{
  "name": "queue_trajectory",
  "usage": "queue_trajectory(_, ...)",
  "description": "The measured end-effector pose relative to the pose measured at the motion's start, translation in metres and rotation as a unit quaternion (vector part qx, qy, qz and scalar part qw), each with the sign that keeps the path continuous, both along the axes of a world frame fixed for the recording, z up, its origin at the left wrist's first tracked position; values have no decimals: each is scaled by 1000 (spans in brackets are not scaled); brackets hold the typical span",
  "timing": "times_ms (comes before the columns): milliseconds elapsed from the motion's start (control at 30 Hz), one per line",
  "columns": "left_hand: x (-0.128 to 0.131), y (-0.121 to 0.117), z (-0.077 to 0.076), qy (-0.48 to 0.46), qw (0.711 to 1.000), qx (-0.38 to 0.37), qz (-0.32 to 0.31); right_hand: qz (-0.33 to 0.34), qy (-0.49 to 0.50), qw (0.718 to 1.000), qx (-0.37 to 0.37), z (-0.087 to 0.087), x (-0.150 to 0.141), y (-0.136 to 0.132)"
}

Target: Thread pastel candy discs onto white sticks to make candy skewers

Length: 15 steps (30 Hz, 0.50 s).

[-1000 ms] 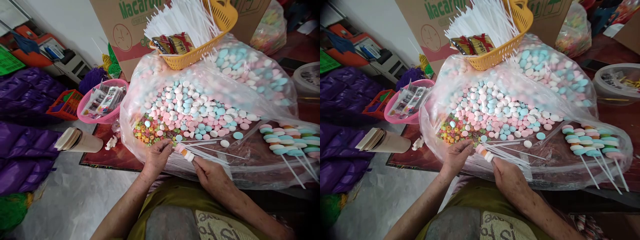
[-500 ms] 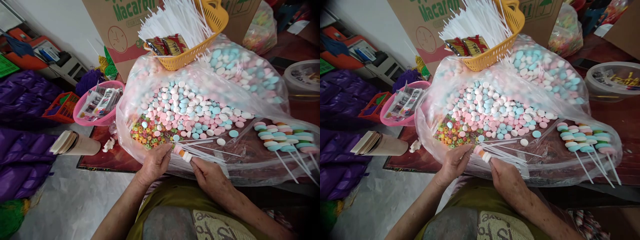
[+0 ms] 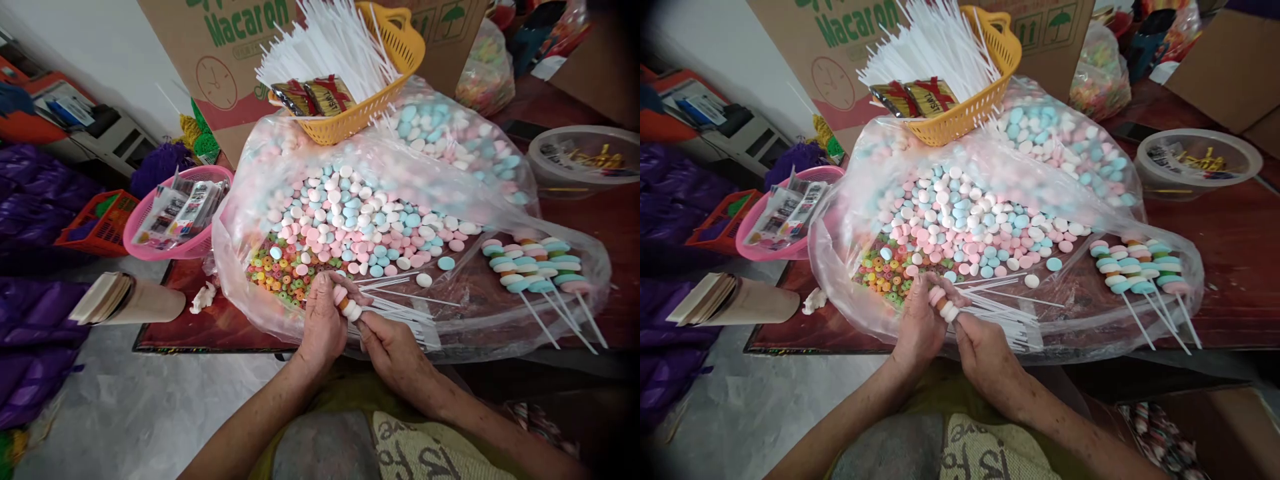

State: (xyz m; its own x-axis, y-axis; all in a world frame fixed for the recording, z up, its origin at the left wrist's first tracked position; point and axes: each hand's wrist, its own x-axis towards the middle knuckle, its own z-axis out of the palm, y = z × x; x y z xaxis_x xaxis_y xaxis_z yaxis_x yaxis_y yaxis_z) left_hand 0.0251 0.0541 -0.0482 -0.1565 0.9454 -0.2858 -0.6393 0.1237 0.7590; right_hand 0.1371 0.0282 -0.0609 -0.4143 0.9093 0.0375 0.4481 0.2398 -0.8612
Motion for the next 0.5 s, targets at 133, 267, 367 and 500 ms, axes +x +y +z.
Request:
queue_trajectory(133,8,1,0,-20,1000,-12,18,-15,11,999,35,1,-5,2)
queue_trajectory(267,14,0,-6,-18,1000,2,8,-19,1,998,60,-3,-10,5)
queue_trajectory(367,18,-1,-16,7,1000,-15,9,-39,-20,996,71,-8,-13,12)
queue_trajectory(500,6,7,-23,94,995,-18,-4,-46,-16,996,70,-10,7,30)
